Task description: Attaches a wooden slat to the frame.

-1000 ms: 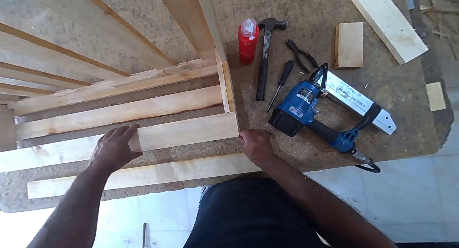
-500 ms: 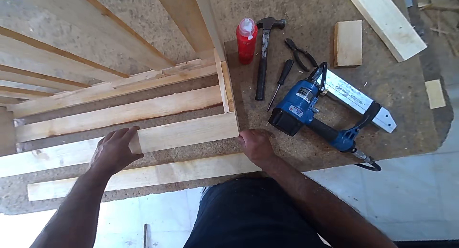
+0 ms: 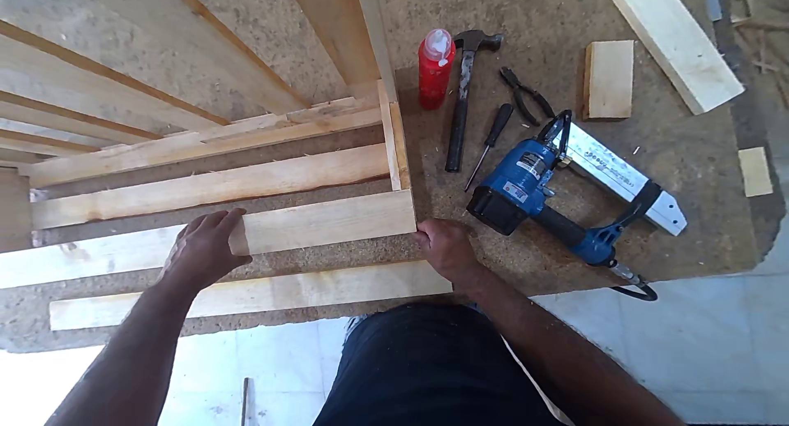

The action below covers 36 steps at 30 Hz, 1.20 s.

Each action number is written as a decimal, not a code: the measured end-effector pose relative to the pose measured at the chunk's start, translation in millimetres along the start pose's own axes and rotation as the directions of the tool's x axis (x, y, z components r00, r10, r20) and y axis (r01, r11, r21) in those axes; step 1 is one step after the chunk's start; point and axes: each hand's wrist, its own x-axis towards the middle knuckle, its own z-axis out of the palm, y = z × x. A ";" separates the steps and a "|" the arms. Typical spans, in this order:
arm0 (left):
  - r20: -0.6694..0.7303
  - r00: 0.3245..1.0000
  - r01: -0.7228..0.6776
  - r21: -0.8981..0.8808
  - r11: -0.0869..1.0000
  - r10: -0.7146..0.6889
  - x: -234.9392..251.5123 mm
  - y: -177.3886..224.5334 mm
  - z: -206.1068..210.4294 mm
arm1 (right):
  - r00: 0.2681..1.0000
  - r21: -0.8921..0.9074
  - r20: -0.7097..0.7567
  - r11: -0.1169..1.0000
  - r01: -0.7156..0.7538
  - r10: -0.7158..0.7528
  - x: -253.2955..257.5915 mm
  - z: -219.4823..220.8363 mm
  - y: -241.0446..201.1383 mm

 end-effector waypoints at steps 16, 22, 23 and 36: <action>0.004 0.999 0.038 0.004 0.999 -0.038 -10.3 33.5 -15.0 | 0.997 -0.147 0.065 0.987 0.059 -0.050 -6.1 -44.8 2.4; -0.297 0.904 -0.370 -0.182 0.911 0.308 -6.4 188.2 -26.8 | 0.916 -0.395 -0.067 0.833 -0.388 0.395 -11.4 -134.6 71.4; -0.336 0.870 -0.434 -0.171 0.884 0.362 -0.5 215.5 -25.4 | 0.881 -0.422 -0.045 0.791 -0.444 0.471 -13.2 -143.2 83.9; -0.510 0.698 -0.587 -0.005 0.809 0.503 30.6 276.1 -10.7 | 0.821 -0.613 0.001 0.649 -0.451 0.571 -3.5 -118.7 112.2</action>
